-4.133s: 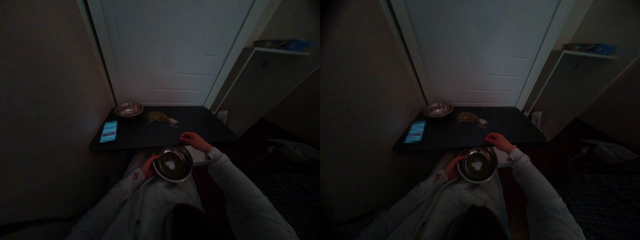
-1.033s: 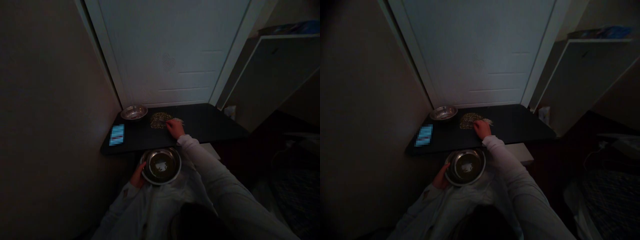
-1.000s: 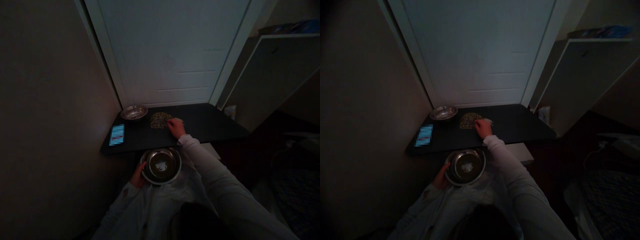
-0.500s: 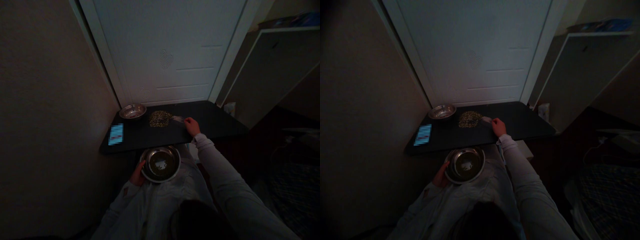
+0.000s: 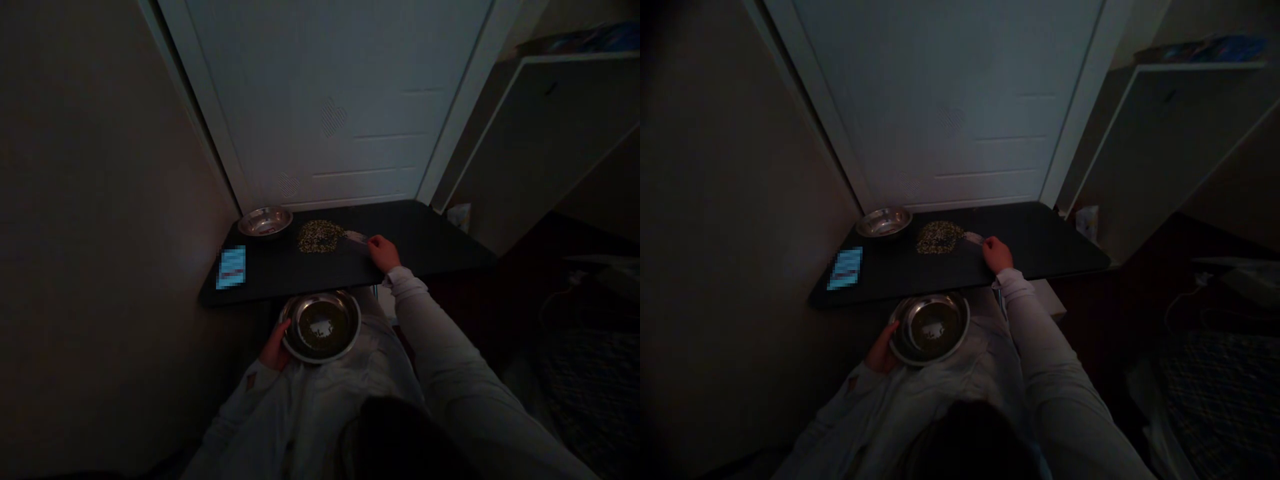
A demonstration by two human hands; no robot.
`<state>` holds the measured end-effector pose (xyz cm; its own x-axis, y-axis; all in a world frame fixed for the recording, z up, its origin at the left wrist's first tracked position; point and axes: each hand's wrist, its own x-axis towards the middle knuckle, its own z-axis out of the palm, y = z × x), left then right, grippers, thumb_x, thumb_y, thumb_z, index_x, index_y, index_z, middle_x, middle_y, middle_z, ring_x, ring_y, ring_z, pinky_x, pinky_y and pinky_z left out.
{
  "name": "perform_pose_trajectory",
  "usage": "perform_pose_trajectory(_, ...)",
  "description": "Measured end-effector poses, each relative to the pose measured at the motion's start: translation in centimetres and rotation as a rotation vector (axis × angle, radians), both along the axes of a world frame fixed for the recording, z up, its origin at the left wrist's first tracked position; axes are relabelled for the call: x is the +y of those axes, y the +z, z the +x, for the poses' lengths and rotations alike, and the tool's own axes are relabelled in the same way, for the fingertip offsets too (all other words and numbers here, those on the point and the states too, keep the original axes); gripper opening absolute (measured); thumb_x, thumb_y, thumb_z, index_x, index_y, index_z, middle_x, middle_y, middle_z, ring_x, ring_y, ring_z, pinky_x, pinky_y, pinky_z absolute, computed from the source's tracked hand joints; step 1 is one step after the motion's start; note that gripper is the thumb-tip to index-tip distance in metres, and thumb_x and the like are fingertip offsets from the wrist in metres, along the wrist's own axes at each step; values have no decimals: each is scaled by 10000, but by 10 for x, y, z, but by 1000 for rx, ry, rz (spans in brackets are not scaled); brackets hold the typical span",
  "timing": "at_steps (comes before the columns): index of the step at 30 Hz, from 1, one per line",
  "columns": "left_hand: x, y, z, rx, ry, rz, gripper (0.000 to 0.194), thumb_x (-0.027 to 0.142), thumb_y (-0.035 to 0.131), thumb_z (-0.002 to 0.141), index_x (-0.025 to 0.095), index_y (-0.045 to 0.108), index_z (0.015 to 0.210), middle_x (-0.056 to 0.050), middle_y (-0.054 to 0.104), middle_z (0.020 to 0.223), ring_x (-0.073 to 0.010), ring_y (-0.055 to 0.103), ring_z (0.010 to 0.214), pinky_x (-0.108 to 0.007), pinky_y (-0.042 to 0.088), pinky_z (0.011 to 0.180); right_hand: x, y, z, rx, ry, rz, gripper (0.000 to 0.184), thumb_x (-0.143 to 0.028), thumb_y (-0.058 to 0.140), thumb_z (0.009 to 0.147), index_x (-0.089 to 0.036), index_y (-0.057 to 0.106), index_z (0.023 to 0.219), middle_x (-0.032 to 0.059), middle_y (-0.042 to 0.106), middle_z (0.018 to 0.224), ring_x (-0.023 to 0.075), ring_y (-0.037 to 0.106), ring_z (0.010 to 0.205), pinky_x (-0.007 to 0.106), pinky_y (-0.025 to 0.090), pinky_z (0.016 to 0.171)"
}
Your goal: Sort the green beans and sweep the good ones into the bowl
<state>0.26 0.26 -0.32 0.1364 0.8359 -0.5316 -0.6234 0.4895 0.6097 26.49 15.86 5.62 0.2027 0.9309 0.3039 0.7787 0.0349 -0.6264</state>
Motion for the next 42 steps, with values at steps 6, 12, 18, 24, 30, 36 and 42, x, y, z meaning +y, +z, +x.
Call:
perform_pose_trajectory(6,1,-2,-1,-11,7,20,294,307,540,691,149,609,930,-64,686,879,-231,385,1169,-347,263,1000,-3,2,-1,-16,23,-13,239,-278,386,735,-166,587,797,62,614,778,163,532,721,259,381,642)
perform_pose_trajectory(12,1,-1,-1,9,-6,4,308,328,544,686,161,610,936,-67,682,898,-248,377,1173,-370,255,1001,-5,3,-2,-6,62,-11,221,-282,409,708,-167,591,760,42,611,724,141,521,666,243,371,615)
perform_pose_trajectory(18,1,-5,-2,-8,-17,30,315,326,540,683,172,611,948,-67,666,957,-243,384,1169,-353,258,1001,-5,3,-3,23,108,-46,210,-286,428,686,-165,590,737,20,602,688,126,516,641,230,362,592)
perform_pose_trajectory(24,2,-6,-3,-13,-12,6,300,319,533,692,163,612,937,-65,677,919,-238,396,1161,-362,266,997,-5,3,-3,34,171,-83,200,-300,439,686,-162,579,721,13,597,677,121,517,640,227,364,599)
perform_pose_trajectory(30,2,-4,-3,-5,-11,21,330,311,536,690,167,598,981,-63,665,963,-238,401,1157,-360,281,988,-11,7,-6,29,255,-107,183,-283,438,684,-158,570,676,1,591,626,102,502,588,208,354,566)
perform_pose_trajectory(36,3,-3,-1,14,-2,-19,357,311,513,712,179,565,1040,-56,666,963,-239,421,1142,-376,273,993,-10,5,-6,49,302,-129,166,-279,445,673,-160,560,661,-11,581,602,98,502,585,203,358,578)
perform_pose_trajectory(42,3,-4,-1,0,0,-18,290,306,513,711,161,609,943,-56,688,873,-229,431,1134,-349,285,989,-8,1,-6,120,363,-163,148,-285,464,652,-164,546,633,-23,558,567,98,492,577,213,359,595)
